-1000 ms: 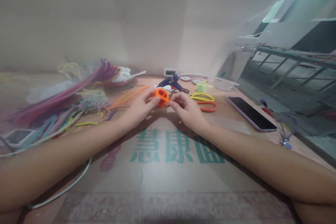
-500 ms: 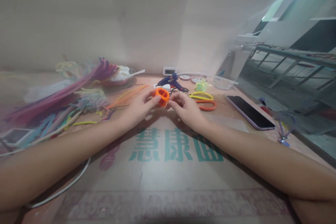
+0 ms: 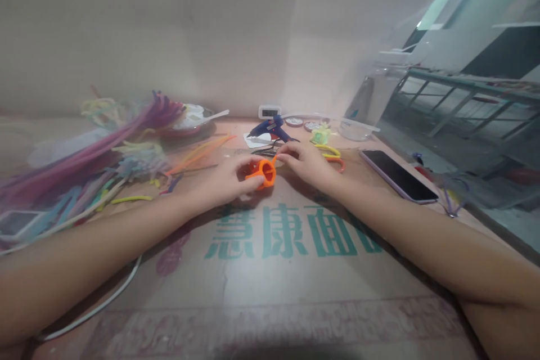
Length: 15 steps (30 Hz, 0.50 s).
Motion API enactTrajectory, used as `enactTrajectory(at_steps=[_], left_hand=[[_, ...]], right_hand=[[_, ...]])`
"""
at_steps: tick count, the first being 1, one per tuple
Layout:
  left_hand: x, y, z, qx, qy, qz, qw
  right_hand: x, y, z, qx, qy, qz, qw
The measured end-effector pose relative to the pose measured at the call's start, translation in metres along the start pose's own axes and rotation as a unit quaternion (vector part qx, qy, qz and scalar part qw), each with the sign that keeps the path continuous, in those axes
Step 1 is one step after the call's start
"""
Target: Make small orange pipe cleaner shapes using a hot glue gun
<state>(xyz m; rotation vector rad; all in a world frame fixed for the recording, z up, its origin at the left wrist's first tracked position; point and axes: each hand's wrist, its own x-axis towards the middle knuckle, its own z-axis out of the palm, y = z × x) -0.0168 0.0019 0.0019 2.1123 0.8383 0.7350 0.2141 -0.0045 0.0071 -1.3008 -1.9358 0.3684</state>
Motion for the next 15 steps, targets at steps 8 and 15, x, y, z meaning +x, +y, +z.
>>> enactTrajectory(at_steps=[8,15], left_hand=[[-0.004,0.008,0.003,0.136,-0.009,0.071,0.988],[-0.007,0.002,0.006,0.042,0.011,0.035,0.998]], right_hand=[[-0.017,-0.022,0.014,0.038,0.041,-0.07,0.996],[-0.019,-0.021,0.014,0.02,0.064,-0.117,0.991]])
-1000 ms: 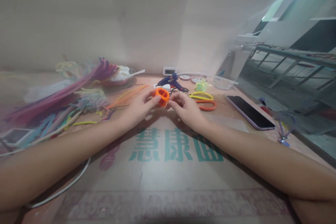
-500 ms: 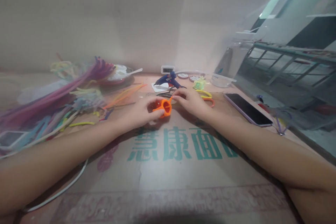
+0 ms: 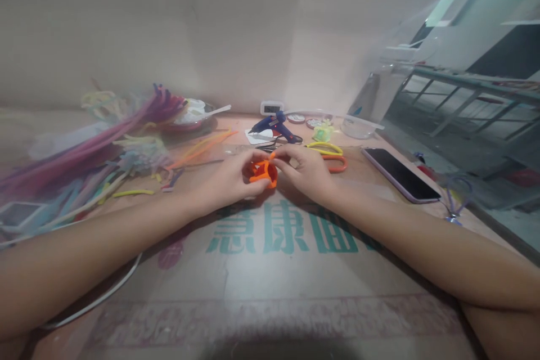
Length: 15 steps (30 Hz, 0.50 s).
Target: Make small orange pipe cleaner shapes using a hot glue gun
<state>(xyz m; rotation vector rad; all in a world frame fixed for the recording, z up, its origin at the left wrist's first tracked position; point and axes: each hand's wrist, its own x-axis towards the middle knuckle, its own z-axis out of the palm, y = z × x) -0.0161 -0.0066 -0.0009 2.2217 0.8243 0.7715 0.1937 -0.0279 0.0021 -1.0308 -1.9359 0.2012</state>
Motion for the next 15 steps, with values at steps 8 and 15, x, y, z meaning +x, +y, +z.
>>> enactTrajectory(at_steps=[8,15], left_hand=[[0.0025,0.0013,-0.0024,0.067,-0.008,0.046,0.997],[-0.0033,-0.0034,0.0019,-0.005,0.036,0.006,0.999]], right_hand=[[0.0002,-0.0029,0.0028,0.028,0.01,-0.006,1.0],[0.0013,-0.0067,0.0042,0.094,0.03,0.116,0.988]])
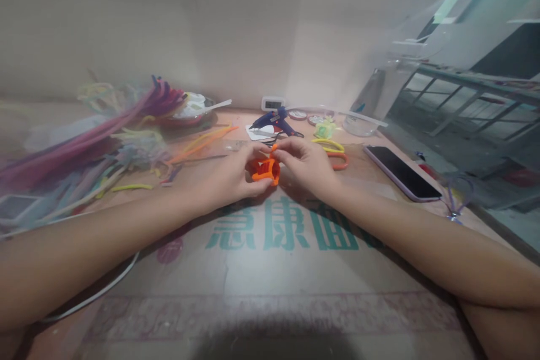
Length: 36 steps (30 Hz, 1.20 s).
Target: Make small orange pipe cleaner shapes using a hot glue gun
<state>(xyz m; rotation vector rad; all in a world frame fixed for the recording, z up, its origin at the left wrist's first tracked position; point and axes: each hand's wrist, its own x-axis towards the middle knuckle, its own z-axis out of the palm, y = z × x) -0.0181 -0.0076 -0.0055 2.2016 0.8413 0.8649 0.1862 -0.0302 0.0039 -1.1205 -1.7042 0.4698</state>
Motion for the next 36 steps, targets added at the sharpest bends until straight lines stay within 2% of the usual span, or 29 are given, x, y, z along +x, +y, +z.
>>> enactTrajectory(at_steps=[6,8,10,12,16,20,27,36], left_hand=[[0.0,0.0,0.001,-0.04,0.022,-0.001,0.999],[0.001,0.0,0.0,-0.031,0.008,-0.002,0.999],[0.001,-0.001,-0.002,-0.009,0.003,0.0,1.0],[0.002,-0.002,-0.002,0.023,0.005,0.006,1.0],[0.001,-0.004,-0.002,0.079,0.0,0.022,0.997],[0.001,-0.001,-0.002,0.083,-0.026,0.014,0.996],[0.005,0.005,-0.001,0.005,-0.009,-0.026,1.0],[0.004,0.01,-0.001,0.036,0.027,-0.026,0.999]], right_hand=[[-0.003,0.0,-0.003,-0.067,-0.042,-0.168,0.983],[-0.004,0.0,-0.002,-0.058,-0.033,-0.151,0.986],[-0.004,0.001,-0.001,-0.029,-0.01,-0.101,0.994],[-0.004,0.002,-0.001,-0.018,-0.013,-0.081,0.996],[-0.003,0.004,-0.003,-0.057,-0.063,-0.184,0.979],[-0.002,0.008,-0.005,-0.083,-0.06,-0.254,0.962],[0.0,0.015,-0.004,-0.103,-0.075,-0.259,0.958],[0.0,0.016,-0.003,-0.067,-0.077,-0.266,0.959]])
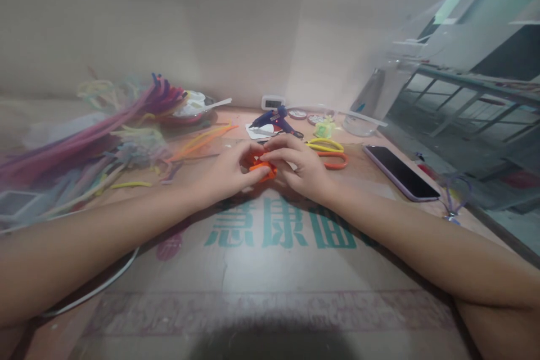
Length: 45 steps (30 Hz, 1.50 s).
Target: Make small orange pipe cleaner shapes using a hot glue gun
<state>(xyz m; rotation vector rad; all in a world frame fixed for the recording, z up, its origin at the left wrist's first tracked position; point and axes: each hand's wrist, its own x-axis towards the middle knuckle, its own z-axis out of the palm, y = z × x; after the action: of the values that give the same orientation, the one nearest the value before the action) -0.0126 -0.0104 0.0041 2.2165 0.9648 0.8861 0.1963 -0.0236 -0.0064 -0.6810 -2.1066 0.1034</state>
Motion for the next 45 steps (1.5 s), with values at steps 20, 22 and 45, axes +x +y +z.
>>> enactTrajectory(at_steps=[20,22,45], left_hand=[[0.002,-0.001,-0.002,0.076,0.017,0.067,0.995],[0.002,0.001,-0.002,0.058,0.008,0.051,0.997],[0.004,-0.005,0.005,-0.108,0.009,0.042,0.993]], right_hand=[[0.006,-0.002,0.005,0.204,0.021,0.254,0.945],[0.006,-0.003,0.005,0.203,0.018,0.264,0.943],[0.005,0.004,0.003,0.131,0.028,0.163,0.978]])
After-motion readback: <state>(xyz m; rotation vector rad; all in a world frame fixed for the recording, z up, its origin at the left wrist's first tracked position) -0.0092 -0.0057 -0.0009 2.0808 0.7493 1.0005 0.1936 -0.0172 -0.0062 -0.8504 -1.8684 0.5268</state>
